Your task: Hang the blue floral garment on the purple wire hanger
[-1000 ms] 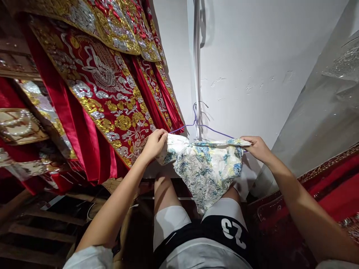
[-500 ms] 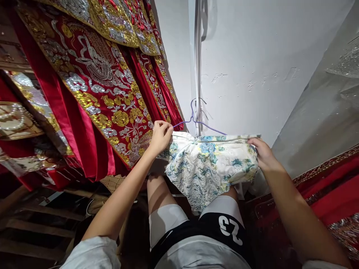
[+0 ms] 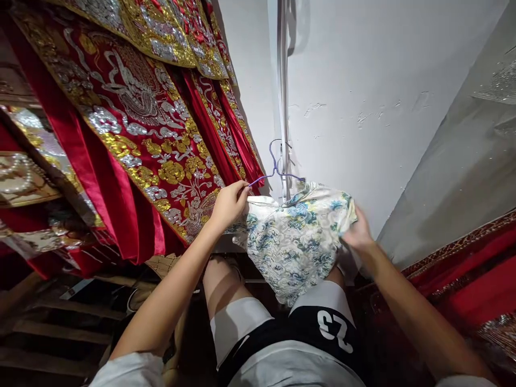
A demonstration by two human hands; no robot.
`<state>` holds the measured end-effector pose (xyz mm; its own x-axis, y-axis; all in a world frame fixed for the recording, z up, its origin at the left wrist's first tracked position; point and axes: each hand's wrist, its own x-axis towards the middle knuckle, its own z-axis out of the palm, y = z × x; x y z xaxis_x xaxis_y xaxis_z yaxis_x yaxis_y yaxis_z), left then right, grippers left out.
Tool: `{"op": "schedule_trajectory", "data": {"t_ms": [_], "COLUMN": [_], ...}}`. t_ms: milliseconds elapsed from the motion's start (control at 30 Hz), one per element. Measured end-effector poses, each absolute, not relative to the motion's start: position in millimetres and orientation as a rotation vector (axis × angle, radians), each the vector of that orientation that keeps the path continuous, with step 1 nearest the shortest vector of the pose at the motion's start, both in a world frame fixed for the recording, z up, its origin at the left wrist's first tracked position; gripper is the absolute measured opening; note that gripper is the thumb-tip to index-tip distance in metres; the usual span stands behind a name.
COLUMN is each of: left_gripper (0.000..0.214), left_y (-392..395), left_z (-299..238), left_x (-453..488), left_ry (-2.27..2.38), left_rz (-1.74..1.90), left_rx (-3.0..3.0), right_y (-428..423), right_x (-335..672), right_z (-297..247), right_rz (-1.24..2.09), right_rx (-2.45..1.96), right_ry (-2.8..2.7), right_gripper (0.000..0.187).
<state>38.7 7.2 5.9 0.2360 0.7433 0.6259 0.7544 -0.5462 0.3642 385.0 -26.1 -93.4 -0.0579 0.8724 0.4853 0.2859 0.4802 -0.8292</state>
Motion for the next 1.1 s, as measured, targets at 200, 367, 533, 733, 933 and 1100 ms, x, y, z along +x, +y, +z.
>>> {"op": "schedule_trajectory", "data": {"t_ms": [200,367,533,733,933,1100], "left_gripper": [0.017,0.012,0.01,0.035,0.033,0.04], "left_y": [22,29,-12,-62,-74,-59], "left_z": [22,28,15,2,1,-1], "left_x": [69,75,49,72,96,47], "left_ry": [-1.508,-1.492,-1.385,-1.32,-0.585,-1.112], "left_rz": [-1.36,-1.719,-1.752,-1.926,-2.288,-2.428], "left_rx": [-2.544,-2.733,-3.174,-3.35,-3.643,-3.357], "right_y": [-17,-58,-76,-58,-46,-46], "right_x": [396,362,354,300,270,337], "right_z": [-36,-12,-39,-98,-112,-86], "right_rz": [0.832,1.001,0.787,-0.115,-0.349,-0.53], "right_rx": [-0.945,-0.84,-0.864,-0.765,-0.571,-0.808], "right_ry": [-1.384,-1.542,-2.057,-2.215,-1.982,-1.82], "right_gripper": [0.076,0.083,0.054,0.094,0.099,0.084]}}
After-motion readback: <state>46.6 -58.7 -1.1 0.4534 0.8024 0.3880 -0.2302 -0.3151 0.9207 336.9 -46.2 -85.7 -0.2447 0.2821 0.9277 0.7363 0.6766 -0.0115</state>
